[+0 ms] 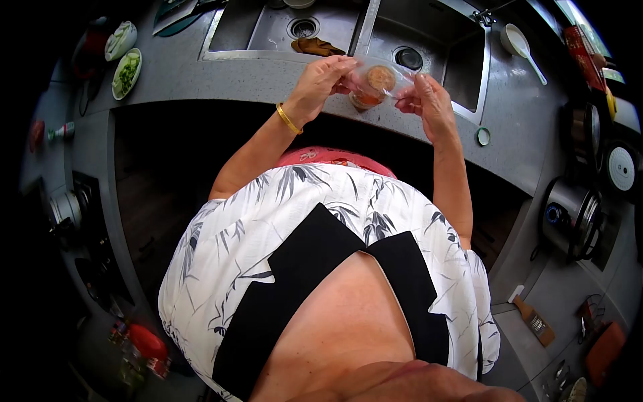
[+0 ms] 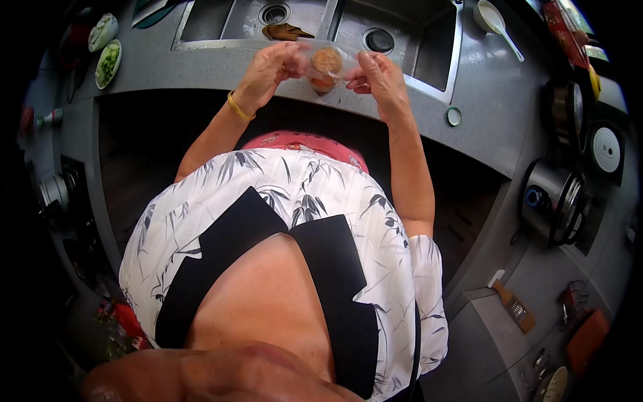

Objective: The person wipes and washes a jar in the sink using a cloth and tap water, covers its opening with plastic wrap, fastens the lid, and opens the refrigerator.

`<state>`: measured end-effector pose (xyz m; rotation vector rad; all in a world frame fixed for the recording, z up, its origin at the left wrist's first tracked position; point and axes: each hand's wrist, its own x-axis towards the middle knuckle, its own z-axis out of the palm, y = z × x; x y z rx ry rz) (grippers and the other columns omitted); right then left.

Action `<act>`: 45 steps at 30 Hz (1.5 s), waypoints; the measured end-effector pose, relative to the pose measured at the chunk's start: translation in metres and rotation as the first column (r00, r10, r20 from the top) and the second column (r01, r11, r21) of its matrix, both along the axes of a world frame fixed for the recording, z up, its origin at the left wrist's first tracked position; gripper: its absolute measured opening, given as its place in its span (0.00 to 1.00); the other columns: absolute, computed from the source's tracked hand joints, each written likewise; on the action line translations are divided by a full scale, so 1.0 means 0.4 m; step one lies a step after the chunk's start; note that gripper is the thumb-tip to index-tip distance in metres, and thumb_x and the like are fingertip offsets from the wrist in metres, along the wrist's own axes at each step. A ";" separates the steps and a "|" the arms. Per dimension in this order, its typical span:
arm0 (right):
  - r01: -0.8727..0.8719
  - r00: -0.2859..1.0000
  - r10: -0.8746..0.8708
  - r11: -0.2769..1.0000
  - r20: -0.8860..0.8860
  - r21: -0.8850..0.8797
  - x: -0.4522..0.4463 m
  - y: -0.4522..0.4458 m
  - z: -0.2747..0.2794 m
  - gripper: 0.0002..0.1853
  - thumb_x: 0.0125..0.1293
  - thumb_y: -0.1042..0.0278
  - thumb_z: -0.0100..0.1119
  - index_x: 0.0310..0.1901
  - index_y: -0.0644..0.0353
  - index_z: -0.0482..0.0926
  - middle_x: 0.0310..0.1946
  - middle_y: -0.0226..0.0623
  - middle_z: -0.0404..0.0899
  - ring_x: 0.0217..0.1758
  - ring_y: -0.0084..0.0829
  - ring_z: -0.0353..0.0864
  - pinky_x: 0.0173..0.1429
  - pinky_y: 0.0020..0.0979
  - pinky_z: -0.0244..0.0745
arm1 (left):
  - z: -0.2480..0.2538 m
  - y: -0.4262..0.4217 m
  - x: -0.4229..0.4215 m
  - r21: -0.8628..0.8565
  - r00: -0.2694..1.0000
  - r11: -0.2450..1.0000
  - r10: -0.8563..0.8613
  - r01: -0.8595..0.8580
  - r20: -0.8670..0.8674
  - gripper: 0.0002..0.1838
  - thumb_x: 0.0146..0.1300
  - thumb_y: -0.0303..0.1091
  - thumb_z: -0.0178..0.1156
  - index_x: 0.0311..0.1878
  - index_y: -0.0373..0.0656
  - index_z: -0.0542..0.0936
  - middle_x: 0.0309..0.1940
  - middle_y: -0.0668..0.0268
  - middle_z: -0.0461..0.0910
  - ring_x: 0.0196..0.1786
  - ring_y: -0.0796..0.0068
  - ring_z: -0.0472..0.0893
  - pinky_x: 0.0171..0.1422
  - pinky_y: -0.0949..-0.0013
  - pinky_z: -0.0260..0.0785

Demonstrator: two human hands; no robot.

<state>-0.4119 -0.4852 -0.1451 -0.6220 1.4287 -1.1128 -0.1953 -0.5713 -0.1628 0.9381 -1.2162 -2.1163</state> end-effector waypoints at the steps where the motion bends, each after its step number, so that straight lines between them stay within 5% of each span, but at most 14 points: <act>1: 0.011 1.000 -0.011 1.000 -0.019 -0.004 -0.004 0.007 -0.001 0.21 0.65 0.46 0.56 0.42 0.59 0.75 0.27 0.33 0.80 0.28 0.22 0.79 0.36 0.23 0.73 | -0.002 0.002 -0.001 -0.020 1.000 1.000 0.001 -0.001 0.001 0.19 0.69 0.45 0.50 0.52 0.39 0.76 0.31 0.71 0.79 0.37 0.83 0.78 0.43 0.77 0.71; 5: 0.195 0.978 -0.201 0.976 -0.058 -0.094 -0.056 0.045 -0.066 0.22 0.64 0.43 0.55 0.41 0.58 0.75 0.29 0.32 0.80 0.29 0.22 0.79 0.35 0.24 0.73 | -0.008 -0.013 0.021 0.058 1.000 0.998 0.003 -0.003 -0.013 0.25 0.68 0.52 0.48 0.52 0.37 0.75 0.31 0.69 0.79 0.38 0.81 0.79 0.45 0.76 0.72; 6: 0.266 0.964 -0.263 0.959 0.041 -0.095 -0.074 0.061 -0.083 0.19 0.65 0.49 0.56 0.42 0.59 0.76 0.29 0.32 0.79 0.29 0.23 0.79 0.35 0.23 0.74 | -0.010 -0.009 0.018 0.078 1.000 0.997 0.001 0.002 -0.031 0.26 0.68 0.53 0.47 0.53 0.37 0.74 0.32 0.69 0.79 0.38 0.81 0.79 0.45 0.76 0.72; 9: 0.133 0.986 -0.148 0.976 -0.076 -0.172 -0.046 0.062 -0.055 0.14 0.65 0.59 0.59 0.44 0.62 0.75 0.28 0.32 0.79 0.29 0.23 0.79 0.35 0.23 0.76 | -0.009 0.003 0.005 0.093 0.998 0.996 -0.014 0.019 -0.057 0.29 0.67 0.56 0.45 0.54 0.37 0.73 0.33 0.68 0.80 0.38 0.81 0.79 0.46 0.75 0.73; 10: 0.115 0.993 -0.116 0.972 0.009 -0.203 -0.031 0.054 -0.052 0.10 0.64 0.69 0.60 0.44 0.64 0.76 0.29 0.34 0.79 0.27 0.24 0.80 0.35 0.23 0.77 | -0.009 0.007 0.001 0.067 0.999 0.997 -0.024 0.027 -0.046 0.30 0.67 0.56 0.44 0.54 0.37 0.73 0.33 0.68 0.80 0.38 0.80 0.79 0.46 0.75 0.73; 17: 0.265 0.964 -0.243 0.920 0.111 -0.289 -0.045 0.055 -0.004 0.08 0.62 0.74 0.60 0.42 0.65 0.78 0.28 0.37 0.80 0.26 0.25 0.80 0.32 0.24 0.78 | 0.015 -0.029 0.037 0.019 1.000 1.000 0.015 -0.015 -0.018 0.30 0.67 0.57 0.44 0.54 0.38 0.73 0.35 0.68 0.80 0.40 0.80 0.79 0.48 0.74 0.72; 22: 0.316 0.895 -0.183 0.904 0.407 -0.287 -0.055 0.054 0.074 0.09 0.67 0.70 0.53 0.39 0.65 0.80 0.28 0.39 0.82 0.27 0.26 0.83 0.31 0.26 0.80 | 0.055 -0.065 0.043 -0.322 0.998 0.945 0.065 -0.060 0.003 0.27 0.67 0.55 0.47 0.56 0.42 0.75 0.46 0.64 0.80 0.50 0.76 0.78 0.51 0.72 0.71; 27: 0.158 0.971 -0.063 0.896 0.232 -0.415 -0.015 0.030 0.120 0.08 0.67 0.71 0.53 0.39 0.66 0.81 0.26 0.39 0.82 0.25 0.26 0.83 0.30 0.24 0.80 | 0.143 -0.087 0.015 -0.596 0.998 0.801 -0.064 0.063 0.020 0.28 0.67 0.57 0.48 0.58 0.46 0.75 0.53 0.60 0.78 0.57 0.72 0.76 0.53 0.69 0.70; 31: 0.093 0.994 -0.055 0.881 0.094 -0.463 0.021 0.025 0.145 0.08 0.67 0.71 0.54 0.39 0.66 0.80 0.26 0.40 0.82 0.26 0.25 0.83 0.30 0.23 0.79 | 0.221 -0.066 0.010 -0.487 0.972 0.846 -0.142 0.217 0.187 0.28 0.64 0.58 0.53 0.53 0.43 0.79 0.42 0.62 0.83 0.51 0.75 0.79 0.54 0.73 0.70; 32: 0.078 0.996 -0.047 0.879 0.078 -0.471 0.026 0.026 0.151 0.09 0.67 0.70 0.53 0.40 0.66 0.80 0.26 0.40 0.82 0.26 0.25 0.83 0.30 0.23 0.79 | 0.239 -0.055 0.007 -0.463 0.977 0.864 -0.129 0.195 0.171 0.23 0.65 0.52 0.55 0.48 0.41 0.82 0.35 0.64 0.84 0.44 0.77 0.81 0.52 0.75 0.72; 38: -0.029 0.999 0.041 0.902 0.019 -0.430 0.048 0.038 0.169 0.15 0.70 0.61 0.50 0.42 0.66 0.79 0.29 0.42 0.83 0.28 0.28 0.84 0.34 0.27 0.80 | 0.220 -0.029 0.042 -0.465 0.997 0.882 -0.048 0.072 0.063 0.11 0.63 0.36 0.61 0.42 0.39 0.83 0.32 0.63 0.83 0.36 0.76 0.82 0.45 0.75 0.74; 43: -0.060 0.998 0.058 0.888 -0.017 -0.456 0.060 0.023 0.148 0.17 0.68 0.56 0.53 0.43 0.64 0.79 0.29 0.43 0.83 0.29 0.31 0.84 0.40 0.34 0.82 | 0.194 -0.020 0.072 -0.444 0.999 0.896 0.026 -0.010 0.029 0.10 0.62 0.35 0.62 0.42 0.39 0.83 0.32 0.64 0.83 0.36 0.76 0.82 0.44 0.76 0.74; 45: -0.038 0.998 0.015 0.913 -0.059 -0.405 0.078 0.012 0.144 0.13 0.65 0.62 0.58 0.42 0.65 0.78 0.29 0.41 0.82 0.30 0.29 0.84 0.39 0.30 0.81 | 0.183 -0.018 0.080 -0.438 0.998 0.899 0.039 -0.017 0.042 0.10 0.62 0.35 0.62 0.42 0.39 0.83 0.32 0.64 0.83 0.36 0.77 0.82 0.43 0.77 0.74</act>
